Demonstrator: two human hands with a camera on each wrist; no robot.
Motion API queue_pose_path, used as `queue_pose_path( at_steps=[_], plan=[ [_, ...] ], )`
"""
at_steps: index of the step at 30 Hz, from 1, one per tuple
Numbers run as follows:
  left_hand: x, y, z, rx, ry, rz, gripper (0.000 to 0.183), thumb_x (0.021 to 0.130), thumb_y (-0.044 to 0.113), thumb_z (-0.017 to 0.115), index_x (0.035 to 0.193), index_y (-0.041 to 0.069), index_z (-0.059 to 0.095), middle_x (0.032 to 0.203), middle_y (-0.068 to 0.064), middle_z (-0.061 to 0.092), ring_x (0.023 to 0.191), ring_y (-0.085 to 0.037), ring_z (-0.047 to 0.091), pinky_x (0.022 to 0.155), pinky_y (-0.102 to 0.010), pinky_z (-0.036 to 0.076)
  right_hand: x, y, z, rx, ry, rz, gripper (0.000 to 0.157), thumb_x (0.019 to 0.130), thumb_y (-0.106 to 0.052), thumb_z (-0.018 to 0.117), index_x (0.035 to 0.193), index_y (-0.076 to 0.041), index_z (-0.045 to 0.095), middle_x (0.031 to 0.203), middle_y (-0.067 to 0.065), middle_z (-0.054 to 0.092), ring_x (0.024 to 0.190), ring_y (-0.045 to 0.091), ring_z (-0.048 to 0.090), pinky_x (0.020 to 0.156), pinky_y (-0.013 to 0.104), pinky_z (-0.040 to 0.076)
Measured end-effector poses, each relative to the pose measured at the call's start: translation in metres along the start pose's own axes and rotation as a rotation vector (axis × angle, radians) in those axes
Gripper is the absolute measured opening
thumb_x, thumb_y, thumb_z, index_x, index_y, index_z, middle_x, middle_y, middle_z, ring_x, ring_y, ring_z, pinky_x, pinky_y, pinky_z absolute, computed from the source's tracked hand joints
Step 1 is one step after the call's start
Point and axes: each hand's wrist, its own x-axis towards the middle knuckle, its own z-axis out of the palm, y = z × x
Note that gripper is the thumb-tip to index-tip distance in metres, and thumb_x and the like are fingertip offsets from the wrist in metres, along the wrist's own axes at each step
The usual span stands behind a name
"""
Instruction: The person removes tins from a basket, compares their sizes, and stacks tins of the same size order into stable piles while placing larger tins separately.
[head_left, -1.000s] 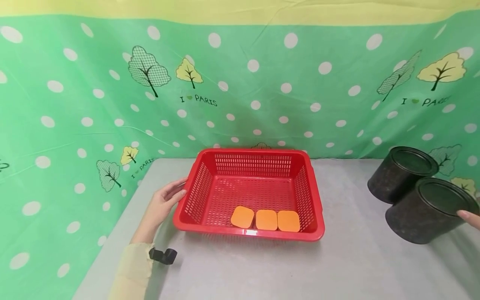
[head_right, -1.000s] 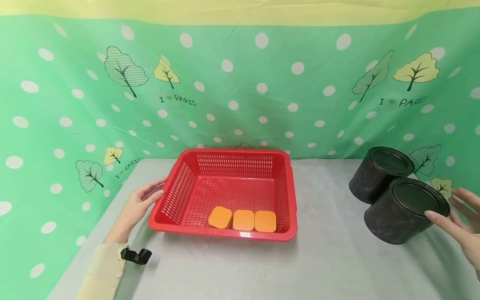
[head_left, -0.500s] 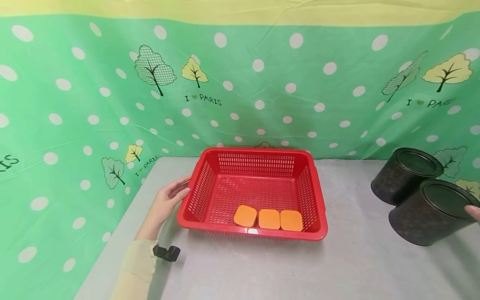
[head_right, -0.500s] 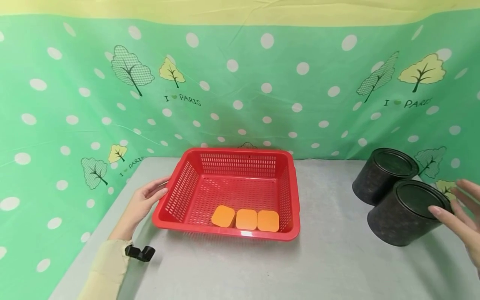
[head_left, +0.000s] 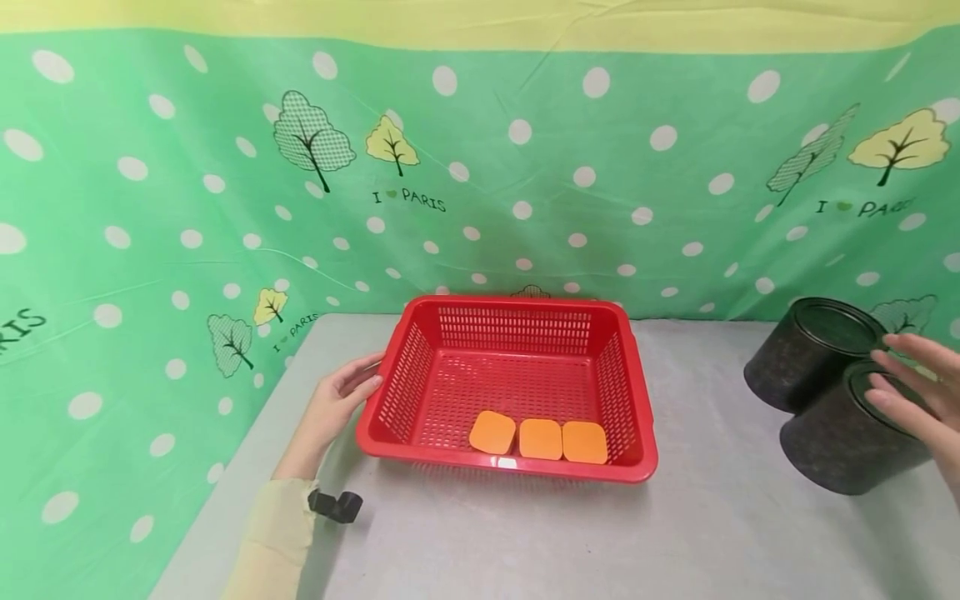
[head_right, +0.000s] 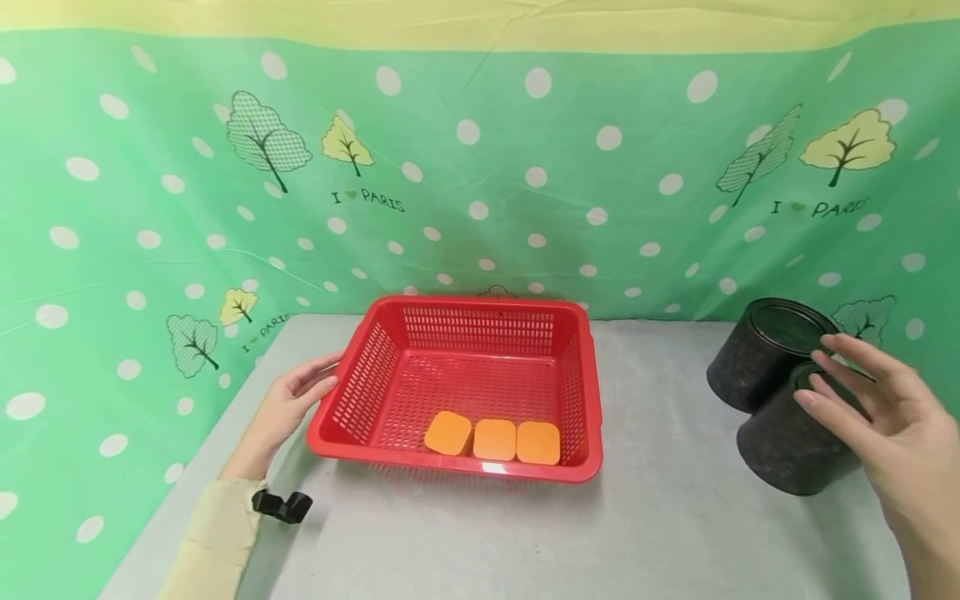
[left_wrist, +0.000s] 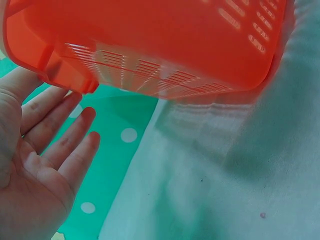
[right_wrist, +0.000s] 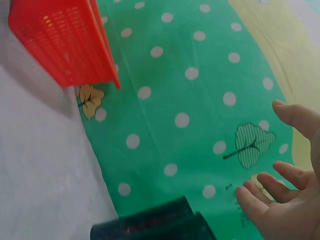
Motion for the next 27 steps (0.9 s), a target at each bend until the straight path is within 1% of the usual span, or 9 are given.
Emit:
queue_pose_path(
  at_steps=[2,3,6,8,11,15,19,23,27],
  plan=[
    [0.0,0.0,0.0,0.001,0.001,-0.002,0.054,0.1,0.034,0.061,0.147,0.012,0.049,0.147,-0.013,0.055,0.136,-0.029,0.052,0.095,-0.008,0.045,0.001,-0.003,0.009,0.209,-0.038,-0.049,0.066,0.088,0.027,0.047,0.147,-0.002,0.044,0.139,-0.007,0.054,0.121,-0.002,0.057,0.091,0.003,0.047],
    [0.0,0.0,0.0,0.002,0.002,-0.003,0.054,0.1,0.035,0.061,0.147,0.013,0.049,0.147,-0.013,0.055,0.136,-0.029,0.053,0.095,-0.008,0.045,0.001,-0.005,0.014,0.293,-0.054,-0.059,0.065,0.087,0.029,0.047,0.146,0.001,0.044,0.139,-0.004,0.055,0.121,0.0,0.058,0.091,0.005,0.049],
    [0.0,-0.001,0.001,0.0,0.004,0.003,0.054,0.099,0.035,0.061,0.147,0.013,0.049,0.147,-0.013,0.055,0.136,-0.03,0.053,0.094,-0.008,0.046,0.004,-0.012,0.028,0.379,-0.091,-0.088,0.064,0.085,0.033,0.045,0.144,0.008,0.043,0.138,0.002,0.057,0.121,0.005,0.06,0.092,0.01,0.051],
    [0.0,-0.001,0.001,-0.003,0.005,0.013,0.053,0.1,0.035,0.061,0.147,0.013,0.049,0.147,-0.013,0.055,0.135,-0.03,0.053,0.094,-0.008,0.046,0.007,-0.017,0.038,0.388,-0.105,-0.092,0.063,0.085,0.032,0.046,0.144,0.01,0.041,0.139,0.005,0.056,0.122,0.008,0.06,0.093,0.012,0.052],
    [0.001,-0.002,0.001,-0.012,0.006,0.024,0.052,0.1,0.033,0.061,0.146,0.011,0.05,0.146,-0.014,0.056,0.135,-0.031,0.053,0.094,-0.008,0.046,0.011,-0.025,0.052,0.373,-0.133,-0.053,0.062,0.088,0.027,0.049,0.145,0.006,0.042,0.141,0.003,0.055,0.123,0.005,0.06,0.093,0.011,0.051],
    [0.001,-0.002,0.001,-0.011,0.006,0.028,0.052,0.1,0.032,0.061,0.146,0.011,0.05,0.146,-0.014,0.055,0.135,-0.031,0.053,0.094,-0.007,0.046,0.019,-0.033,0.075,0.383,-0.183,-0.015,0.063,0.089,0.023,0.052,0.147,0.001,0.042,0.141,0.002,0.055,0.123,0.003,0.06,0.092,0.012,0.052],
    [0.0,-0.002,0.001,-0.014,0.002,0.026,0.053,0.1,0.033,0.06,0.147,0.012,0.05,0.147,-0.013,0.055,0.136,-0.031,0.052,0.095,-0.007,0.045,0.028,-0.043,0.1,0.392,-0.237,-0.02,0.063,0.09,0.022,0.053,0.147,0.0,0.042,0.141,0.002,0.055,0.124,0.005,0.06,0.092,0.012,0.053],
    [-0.001,-0.001,0.002,-0.019,0.005,0.021,0.053,0.1,0.034,0.06,0.147,0.012,0.05,0.147,-0.013,0.055,0.136,-0.031,0.052,0.095,-0.007,0.045,0.041,-0.056,0.129,0.404,-0.291,-0.038,0.062,0.09,0.02,0.054,0.147,-0.001,0.042,0.142,0.005,0.054,0.124,0.009,0.06,0.093,0.015,0.053],
    [-0.001,-0.001,0.002,-0.029,0.005,0.012,0.053,0.1,0.034,0.061,0.147,0.013,0.05,0.147,-0.012,0.055,0.136,-0.031,0.052,0.095,-0.008,0.046,0.055,-0.07,0.161,0.375,-0.341,-0.051,0.058,0.092,0.011,0.06,0.146,-0.005,0.044,0.141,0.007,0.053,0.125,0.012,0.058,0.092,0.015,0.054]
  ],
)
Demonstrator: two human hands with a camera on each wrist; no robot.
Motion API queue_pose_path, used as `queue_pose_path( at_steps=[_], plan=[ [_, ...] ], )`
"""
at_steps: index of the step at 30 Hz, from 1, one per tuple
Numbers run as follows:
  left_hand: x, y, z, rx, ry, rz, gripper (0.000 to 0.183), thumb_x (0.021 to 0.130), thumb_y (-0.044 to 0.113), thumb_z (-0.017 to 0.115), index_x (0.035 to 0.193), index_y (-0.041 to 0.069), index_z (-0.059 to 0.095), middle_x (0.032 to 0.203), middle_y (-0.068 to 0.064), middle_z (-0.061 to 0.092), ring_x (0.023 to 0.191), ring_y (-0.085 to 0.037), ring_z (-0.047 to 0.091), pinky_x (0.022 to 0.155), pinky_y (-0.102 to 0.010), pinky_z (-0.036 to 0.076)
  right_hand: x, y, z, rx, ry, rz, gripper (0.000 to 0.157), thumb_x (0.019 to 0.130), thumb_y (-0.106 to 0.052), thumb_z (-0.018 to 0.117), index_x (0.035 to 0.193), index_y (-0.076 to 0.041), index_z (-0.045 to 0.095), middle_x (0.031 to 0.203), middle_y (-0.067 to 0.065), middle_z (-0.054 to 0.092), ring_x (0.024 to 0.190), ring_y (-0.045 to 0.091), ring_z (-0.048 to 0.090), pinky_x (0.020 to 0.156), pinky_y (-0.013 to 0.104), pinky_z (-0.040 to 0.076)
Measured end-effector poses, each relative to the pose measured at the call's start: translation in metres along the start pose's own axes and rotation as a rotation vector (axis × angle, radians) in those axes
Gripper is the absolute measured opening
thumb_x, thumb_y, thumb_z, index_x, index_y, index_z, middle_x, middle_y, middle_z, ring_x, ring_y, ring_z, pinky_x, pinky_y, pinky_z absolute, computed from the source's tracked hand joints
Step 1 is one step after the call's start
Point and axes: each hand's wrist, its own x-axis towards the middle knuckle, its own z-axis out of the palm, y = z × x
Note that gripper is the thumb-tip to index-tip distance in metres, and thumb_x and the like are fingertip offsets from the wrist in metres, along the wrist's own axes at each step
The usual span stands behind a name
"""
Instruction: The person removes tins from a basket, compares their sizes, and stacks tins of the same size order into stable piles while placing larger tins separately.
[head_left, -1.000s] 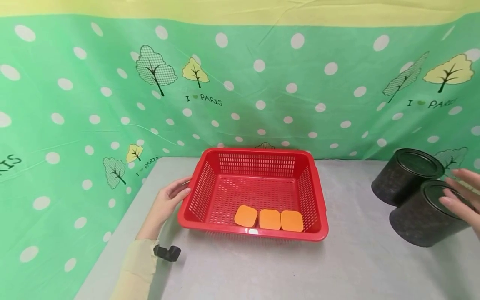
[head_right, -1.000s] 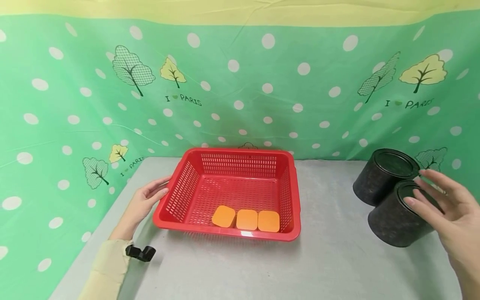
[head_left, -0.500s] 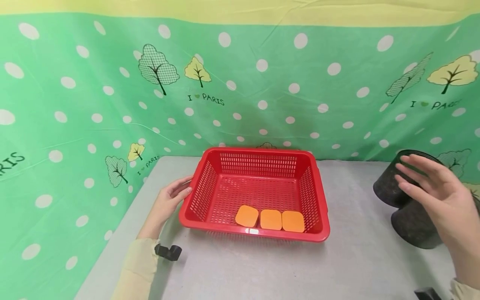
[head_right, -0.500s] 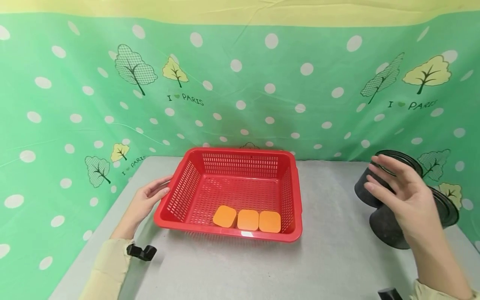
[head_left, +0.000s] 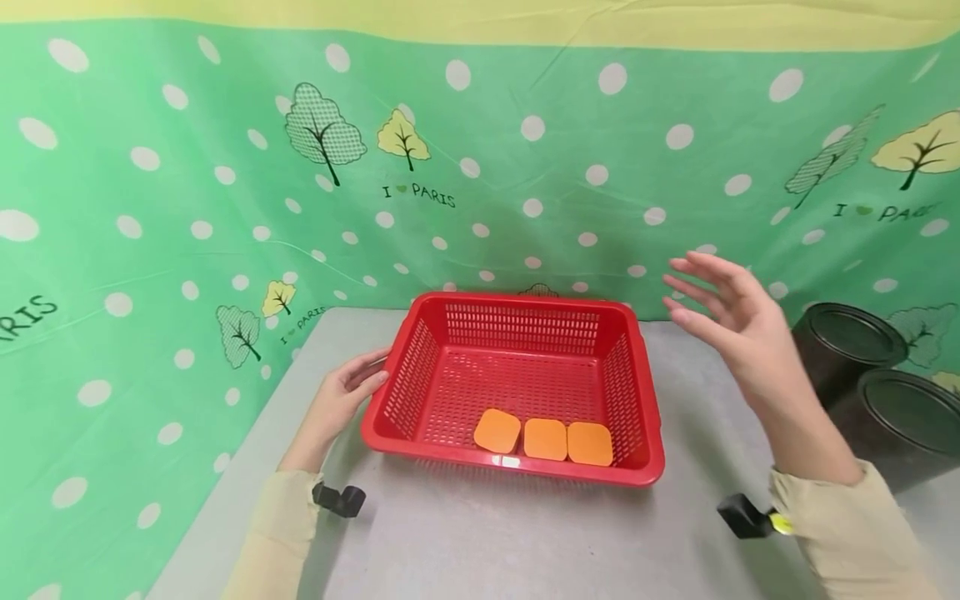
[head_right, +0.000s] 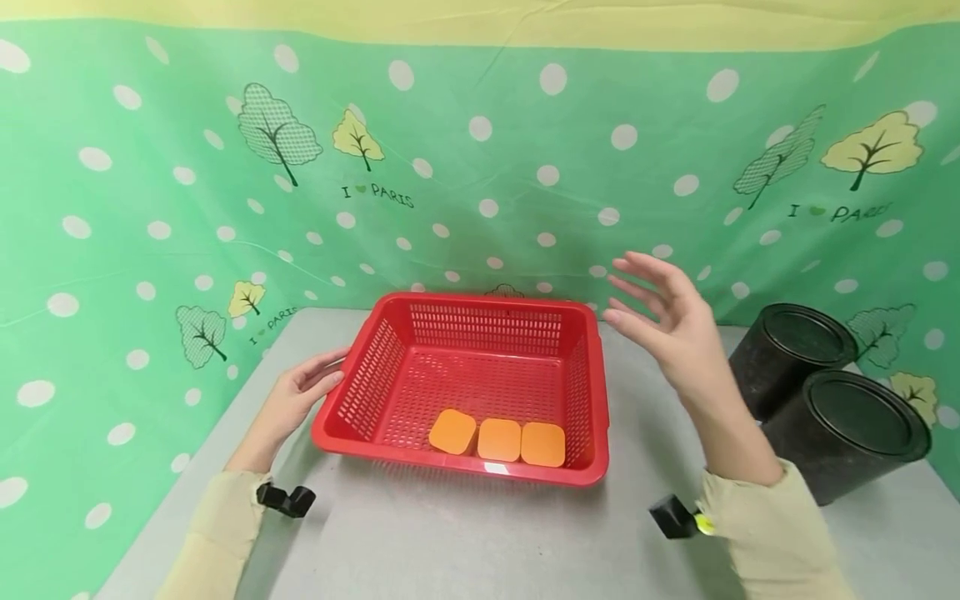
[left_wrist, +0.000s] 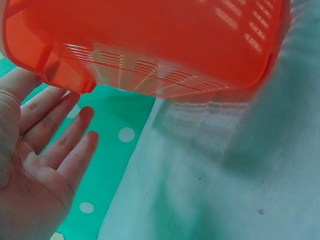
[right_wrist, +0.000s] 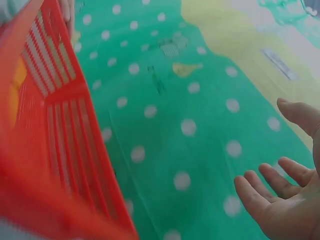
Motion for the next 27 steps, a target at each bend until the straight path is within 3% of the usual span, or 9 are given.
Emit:
queue_pose_path(
  at_steps=[5,12,18,27],
  plan=[
    [0.002,0.0,-0.001,-0.006,-0.005,-0.011,0.053,0.099,0.033,0.062,0.146,0.014,0.05,0.146,-0.012,0.056,0.134,-0.026,0.055,0.094,-0.01,0.048,0.033,0.008,0.042,-0.026,-0.104,0.037,0.056,0.093,0.003,0.063,0.145,-0.009,0.044,0.141,0.006,0.052,0.127,0.015,0.056,0.095,0.017,0.054],
    [0.002,-0.003,-0.003,-0.048,-0.004,0.016,0.052,0.099,0.028,0.063,0.145,0.01,0.051,0.145,-0.016,0.056,0.112,0.011,0.059,0.093,-0.011,0.05,0.073,0.033,0.086,-0.011,-0.251,0.079,0.059,0.095,-0.003,0.062,0.148,-0.016,0.041,0.148,0.01,0.046,0.135,0.028,0.049,0.098,0.022,0.054],
    [0.002,-0.007,-0.001,-0.073,-0.01,0.029,0.051,0.099,0.025,0.063,0.144,0.007,0.051,0.145,-0.019,0.056,0.111,0.011,0.06,0.094,-0.013,0.051,0.091,0.062,0.106,0.064,-0.314,0.036,0.06,0.095,-0.003,0.061,0.15,-0.01,0.038,0.148,0.015,0.046,0.134,0.028,0.05,0.1,0.026,0.054],
    [0.0,-0.003,-0.001,-0.046,0.003,0.032,0.05,0.099,0.027,0.063,0.144,0.01,0.052,0.145,-0.015,0.056,0.115,0.007,0.06,0.094,-0.013,0.051,0.086,0.092,0.119,0.099,-0.478,0.062,0.059,0.093,-0.003,0.065,0.147,-0.005,0.04,0.149,0.013,0.047,0.138,0.039,0.045,0.105,0.032,0.052]
  ],
)
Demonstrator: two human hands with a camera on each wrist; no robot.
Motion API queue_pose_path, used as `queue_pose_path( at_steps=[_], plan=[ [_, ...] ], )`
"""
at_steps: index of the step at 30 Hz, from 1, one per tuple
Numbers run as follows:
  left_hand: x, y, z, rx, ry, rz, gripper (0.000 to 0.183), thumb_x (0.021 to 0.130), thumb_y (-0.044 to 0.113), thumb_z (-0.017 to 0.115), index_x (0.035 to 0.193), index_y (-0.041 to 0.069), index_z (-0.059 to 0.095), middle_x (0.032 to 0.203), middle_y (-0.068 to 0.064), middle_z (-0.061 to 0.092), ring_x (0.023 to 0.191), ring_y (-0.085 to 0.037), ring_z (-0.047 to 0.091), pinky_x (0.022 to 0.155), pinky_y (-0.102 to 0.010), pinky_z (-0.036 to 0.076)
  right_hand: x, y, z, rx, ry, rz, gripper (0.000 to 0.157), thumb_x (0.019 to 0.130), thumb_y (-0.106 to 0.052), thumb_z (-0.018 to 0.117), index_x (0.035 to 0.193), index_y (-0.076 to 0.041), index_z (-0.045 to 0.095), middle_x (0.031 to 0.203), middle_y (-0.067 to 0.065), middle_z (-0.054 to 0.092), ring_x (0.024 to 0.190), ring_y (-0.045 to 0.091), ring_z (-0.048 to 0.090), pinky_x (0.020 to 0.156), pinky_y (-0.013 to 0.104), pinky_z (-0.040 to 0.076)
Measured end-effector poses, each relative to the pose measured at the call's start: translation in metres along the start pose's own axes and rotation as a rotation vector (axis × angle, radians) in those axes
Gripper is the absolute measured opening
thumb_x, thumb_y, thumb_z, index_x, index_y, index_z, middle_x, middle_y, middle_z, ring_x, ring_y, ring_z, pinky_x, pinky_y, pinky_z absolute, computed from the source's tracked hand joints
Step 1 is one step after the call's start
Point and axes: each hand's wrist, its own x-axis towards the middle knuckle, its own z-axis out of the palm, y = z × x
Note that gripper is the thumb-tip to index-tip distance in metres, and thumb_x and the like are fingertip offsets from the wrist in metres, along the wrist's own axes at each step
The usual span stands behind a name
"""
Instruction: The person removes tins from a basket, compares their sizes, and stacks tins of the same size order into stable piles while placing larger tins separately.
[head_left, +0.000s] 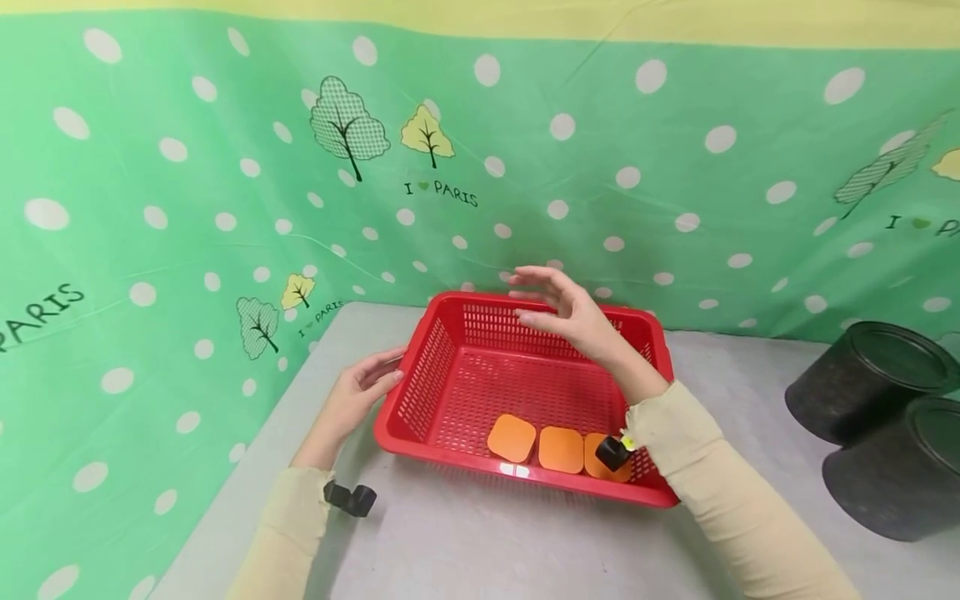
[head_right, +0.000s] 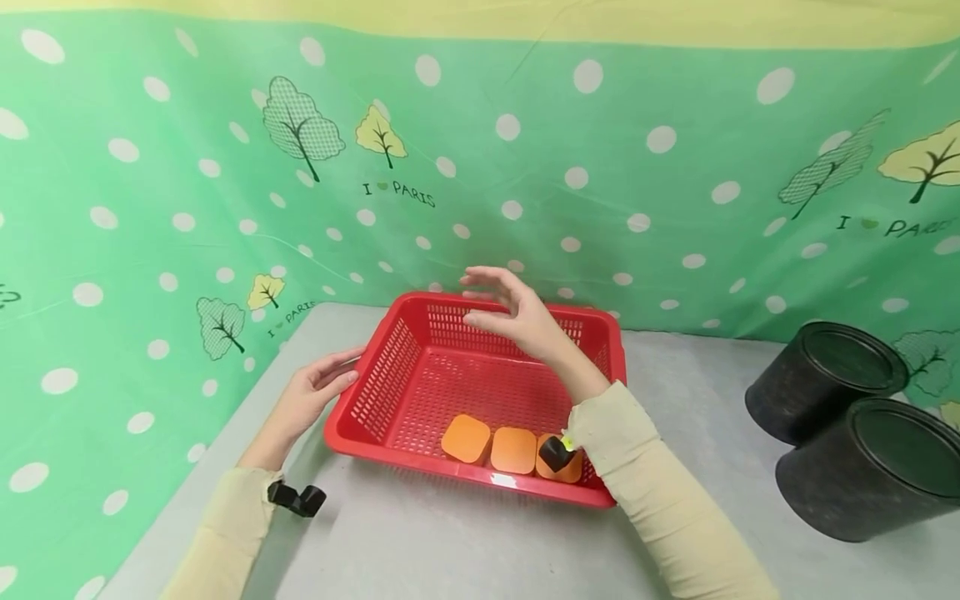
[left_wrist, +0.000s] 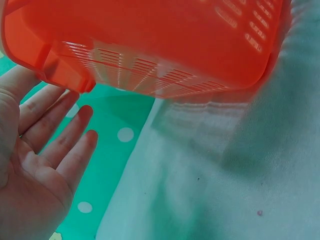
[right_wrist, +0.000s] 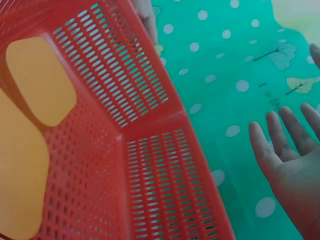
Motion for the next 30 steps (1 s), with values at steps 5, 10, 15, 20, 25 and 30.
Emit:
queue_pose_path(
  at_steps=[5,10,15,20,25,30],
  plan=[
    [-0.001,0.002,0.0,0.0,0.003,0.013,0.049,0.099,0.025,0.062,0.144,0.008,0.051,0.146,-0.017,0.055,0.122,-0.004,0.061,0.094,-0.013,0.051,0.0,0.001,0.002,-0.03,-0.1,0.033,0.062,0.092,-0.005,0.068,0.147,0.0,0.039,0.151,0.016,0.045,0.14,0.038,0.044,0.109,0.041,0.049],
    [0.0,0.001,0.0,-0.005,0.001,0.024,0.049,0.1,0.024,0.062,0.144,0.006,0.051,0.147,-0.019,0.053,0.123,-0.004,0.06,0.094,-0.012,0.05,-0.001,0.003,0.0,-0.058,-0.237,0.119,0.06,0.09,-0.007,0.07,0.144,-0.002,0.044,0.149,0.02,0.046,0.141,0.037,0.044,0.108,0.043,0.05],
    [0.001,0.0,0.001,-0.01,-0.004,0.017,0.049,0.099,0.023,0.062,0.144,0.007,0.051,0.147,-0.017,0.054,0.118,0.004,0.06,0.094,-0.013,0.051,-0.003,0.007,-0.001,-0.092,-0.374,0.21,0.061,0.087,-0.009,0.074,0.143,-0.005,0.048,0.147,0.015,0.05,0.14,0.039,0.044,0.106,0.039,0.051],
    [0.001,0.001,0.001,0.006,-0.005,0.006,0.049,0.099,0.026,0.062,0.144,0.009,0.052,0.146,-0.015,0.055,0.124,-0.007,0.061,0.094,-0.013,0.05,-0.004,0.016,0.0,-0.137,-0.501,0.263,0.061,0.087,-0.008,0.074,0.142,-0.002,0.048,0.146,0.014,0.052,0.14,0.038,0.045,0.111,0.045,0.047],
    [0.002,0.001,0.001,0.013,-0.002,0.012,0.049,0.1,0.025,0.061,0.144,0.007,0.051,0.147,-0.016,0.054,0.133,-0.027,0.056,0.096,-0.013,0.05,-0.006,0.022,0.007,-0.138,-0.62,0.35,0.062,0.087,-0.01,0.075,0.143,-0.003,0.048,0.149,0.015,0.048,0.141,0.044,0.04,0.11,0.056,0.045],
    [0.002,0.0,0.0,-0.001,-0.004,0.005,0.049,0.1,0.025,0.062,0.144,0.008,0.052,0.146,-0.016,0.055,0.127,-0.011,0.059,0.095,-0.013,0.05,-0.007,0.03,0.013,-0.127,-0.741,0.403,0.061,0.089,-0.008,0.071,0.143,0.001,0.045,0.151,0.024,0.043,0.14,0.046,0.04,0.113,0.058,0.04]
  ],
)
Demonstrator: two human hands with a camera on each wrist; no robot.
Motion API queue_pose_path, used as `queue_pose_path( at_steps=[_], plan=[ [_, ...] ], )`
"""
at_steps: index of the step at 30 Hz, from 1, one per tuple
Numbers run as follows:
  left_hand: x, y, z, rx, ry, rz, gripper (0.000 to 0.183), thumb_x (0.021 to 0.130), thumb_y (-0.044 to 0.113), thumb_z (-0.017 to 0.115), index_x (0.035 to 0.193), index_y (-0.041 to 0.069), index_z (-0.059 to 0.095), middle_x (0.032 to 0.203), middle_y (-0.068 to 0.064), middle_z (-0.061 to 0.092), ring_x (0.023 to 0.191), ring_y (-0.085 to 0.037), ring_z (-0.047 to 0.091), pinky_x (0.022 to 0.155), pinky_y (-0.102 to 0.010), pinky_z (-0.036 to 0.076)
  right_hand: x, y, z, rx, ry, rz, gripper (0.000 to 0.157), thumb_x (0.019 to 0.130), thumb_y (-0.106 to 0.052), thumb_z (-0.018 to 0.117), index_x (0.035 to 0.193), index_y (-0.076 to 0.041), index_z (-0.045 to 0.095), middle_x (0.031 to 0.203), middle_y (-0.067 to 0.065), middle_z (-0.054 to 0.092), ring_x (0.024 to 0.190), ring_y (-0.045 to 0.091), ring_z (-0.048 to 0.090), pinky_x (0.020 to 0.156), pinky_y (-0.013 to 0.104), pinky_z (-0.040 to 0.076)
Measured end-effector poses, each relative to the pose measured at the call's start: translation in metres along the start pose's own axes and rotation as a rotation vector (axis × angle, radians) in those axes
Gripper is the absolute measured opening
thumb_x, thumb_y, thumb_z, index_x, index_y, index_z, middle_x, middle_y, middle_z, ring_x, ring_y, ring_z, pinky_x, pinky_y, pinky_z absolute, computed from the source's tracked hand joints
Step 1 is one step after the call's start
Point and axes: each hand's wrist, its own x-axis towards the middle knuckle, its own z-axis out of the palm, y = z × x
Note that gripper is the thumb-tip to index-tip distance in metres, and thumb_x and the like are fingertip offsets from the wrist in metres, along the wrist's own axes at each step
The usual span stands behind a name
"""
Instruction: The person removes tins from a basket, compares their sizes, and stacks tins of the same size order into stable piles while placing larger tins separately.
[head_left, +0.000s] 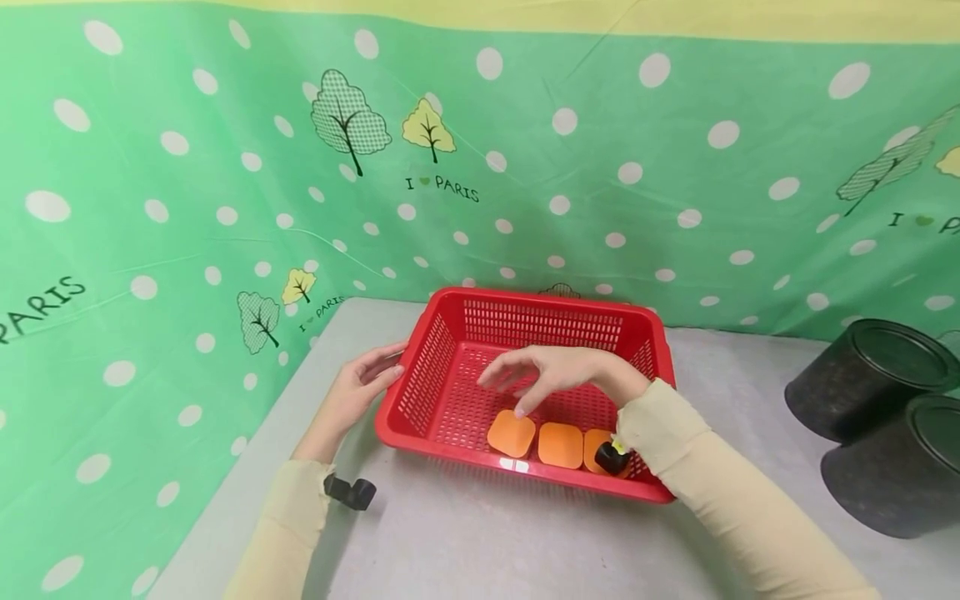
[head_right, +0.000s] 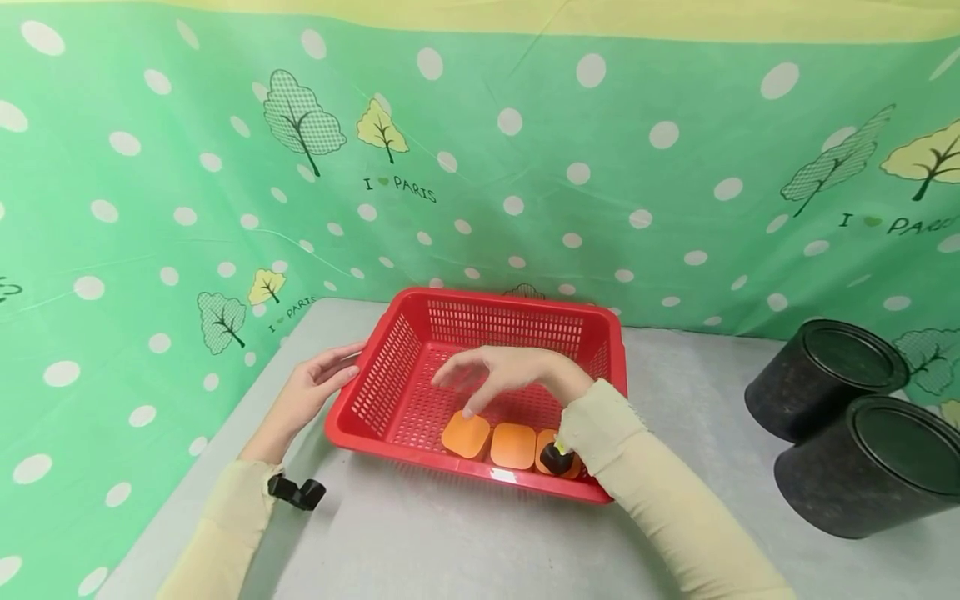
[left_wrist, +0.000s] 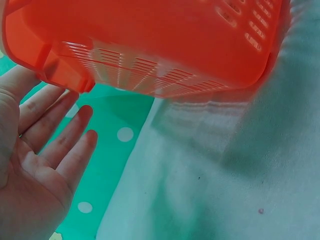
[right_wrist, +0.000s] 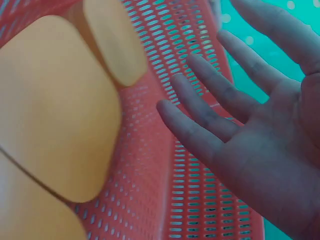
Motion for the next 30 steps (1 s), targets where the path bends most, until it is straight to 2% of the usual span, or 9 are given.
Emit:
queue_pose_path(
  at_steps=[3,5,8,13,15,19,23,28,30],
  plan=[
    [0.0,0.0,0.0,-0.01,-0.001,-0.001,0.048,0.099,0.024,0.062,0.144,0.008,0.052,0.146,-0.016,0.055,0.123,-0.003,0.06,0.095,-0.013,0.051,0.004,0.003,0.002,-0.019,-0.056,0.022,0.062,0.089,-0.008,0.071,0.143,0.003,0.045,0.149,0.026,0.044,0.139,0.044,0.042,0.115,0.055,0.039],
    [0.0,0.001,0.0,-0.009,-0.004,-0.004,0.049,0.099,0.025,0.063,0.144,0.009,0.052,0.146,-0.015,0.055,0.123,-0.003,0.06,0.095,-0.013,0.051,0.005,0.005,0.003,-0.025,-0.082,0.044,0.062,0.088,-0.009,0.071,0.143,0.003,0.045,0.149,0.025,0.046,0.139,0.042,0.043,0.116,0.053,0.039],
    [0.001,0.001,0.0,-0.006,-0.006,-0.009,0.049,0.099,0.025,0.063,0.144,0.01,0.052,0.146,-0.014,0.056,0.128,-0.015,0.059,0.095,-0.013,0.051,0.007,0.008,0.004,-0.034,-0.124,0.078,0.063,0.087,-0.01,0.072,0.143,0.002,0.045,0.148,0.023,0.048,0.139,0.038,0.044,0.118,0.049,0.037],
    [0.001,0.0,0.0,-0.014,-0.008,-0.004,0.049,0.099,0.023,0.062,0.144,0.007,0.051,0.147,-0.016,0.055,0.135,-0.033,0.053,0.095,-0.012,0.049,0.008,0.011,0.005,-0.076,-0.186,0.143,0.065,0.086,-0.013,0.074,0.144,-0.004,0.047,0.147,0.014,0.051,0.134,0.022,0.049,0.119,0.039,0.037],
    [0.001,0.0,0.0,-0.016,-0.008,-0.006,0.049,0.1,0.022,0.062,0.145,0.007,0.051,0.147,-0.016,0.054,0.135,-0.035,0.052,0.095,-0.012,0.049,0.008,0.01,0.006,-0.104,-0.193,0.176,0.066,0.085,-0.015,0.075,0.144,-0.008,0.049,0.145,0.009,0.053,0.13,0.017,0.05,0.116,0.036,0.039],
    [0.001,0.0,0.0,-0.013,-0.009,-0.01,0.049,0.1,0.023,0.062,0.145,0.007,0.051,0.147,-0.016,0.054,0.135,-0.035,0.052,0.094,-0.011,0.049,0.007,0.009,0.009,-0.146,-0.189,0.227,0.065,0.082,-0.016,0.077,0.143,-0.015,0.052,0.14,0.0,0.054,0.127,0.016,0.05,0.112,0.034,0.041],
    [0.001,0.001,0.0,-0.02,-0.009,-0.004,0.049,0.1,0.022,0.062,0.144,0.006,0.051,0.146,-0.017,0.054,0.135,-0.034,0.053,0.095,-0.012,0.049,0.008,0.008,0.01,-0.154,-0.174,0.263,0.065,0.081,-0.013,0.078,0.141,-0.018,0.054,0.14,-0.002,0.053,0.129,0.016,0.05,0.113,0.035,0.041],
    [0.0,0.002,0.001,-0.024,-0.004,0.002,0.048,0.1,0.02,0.062,0.144,0.005,0.051,0.145,-0.019,0.055,0.13,-0.021,0.059,0.095,-0.013,0.05,0.008,0.009,0.011,-0.167,-0.141,0.277,0.062,0.081,-0.006,0.077,0.139,-0.014,0.055,0.138,0.0,0.055,0.125,0.019,0.053,0.11,0.035,0.045],
    [0.0,0.001,0.001,-0.021,-0.001,0.002,0.048,0.1,0.02,0.062,0.144,0.005,0.051,0.145,-0.018,0.055,0.129,-0.02,0.059,0.095,-0.013,0.05,0.009,0.01,0.011,-0.173,-0.123,0.277,0.06,0.082,-0.005,0.077,0.137,-0.012,0.056,0.135,0.002,0.057,0.122,0.019,0.055,0.107,0.032,0.047]
  ],
)
